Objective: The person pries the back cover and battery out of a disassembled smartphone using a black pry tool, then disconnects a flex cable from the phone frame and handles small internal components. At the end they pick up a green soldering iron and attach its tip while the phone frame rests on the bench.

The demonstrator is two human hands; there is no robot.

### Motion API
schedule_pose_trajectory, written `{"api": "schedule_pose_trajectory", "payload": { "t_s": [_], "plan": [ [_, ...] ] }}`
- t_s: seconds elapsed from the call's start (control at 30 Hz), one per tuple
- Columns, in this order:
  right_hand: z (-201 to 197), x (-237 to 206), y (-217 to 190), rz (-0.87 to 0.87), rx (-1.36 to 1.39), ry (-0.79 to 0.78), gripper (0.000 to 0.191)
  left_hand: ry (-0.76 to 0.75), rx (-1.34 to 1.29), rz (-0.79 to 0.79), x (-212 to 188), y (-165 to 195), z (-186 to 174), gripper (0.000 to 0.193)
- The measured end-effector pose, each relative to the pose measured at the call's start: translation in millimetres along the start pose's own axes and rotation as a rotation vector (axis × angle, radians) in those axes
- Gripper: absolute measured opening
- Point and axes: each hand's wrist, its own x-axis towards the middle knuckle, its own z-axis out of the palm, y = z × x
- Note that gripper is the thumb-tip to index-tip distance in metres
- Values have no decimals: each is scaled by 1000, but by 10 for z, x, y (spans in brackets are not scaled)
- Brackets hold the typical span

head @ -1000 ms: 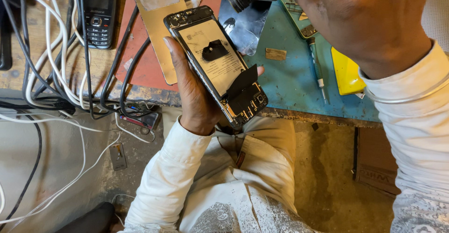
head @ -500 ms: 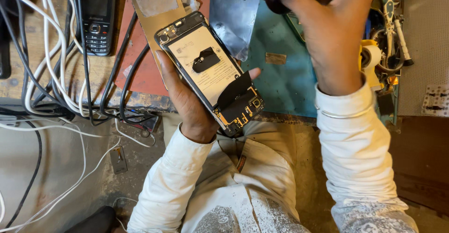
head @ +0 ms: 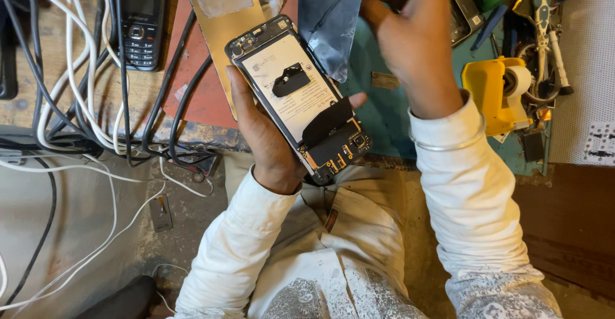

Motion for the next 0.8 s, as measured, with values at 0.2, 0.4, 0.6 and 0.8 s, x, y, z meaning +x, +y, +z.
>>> {"api": "schedule_pose_trajectory", "payload": {
  "t_s": [0.2, 0.4, 0.6, 0.8],
  "plan": [
    [-236, -373, -541, 271, 157, 82, 49, -32, -46, -49, 37, 11, -6, 76],
    [-234, -493, -670, 318, 130, -16, 53, 19, -8, -80, 22, 32, 85, 79],
    [-221, -662, -696, 352, 55, -95, 40, 18, 61, -185, -148, -18, 203, 79],
    [-333, -662, -643, 357, 69, -142, 27, 6, 100, -342, 12, -54, 240, 72]
  ]
}}
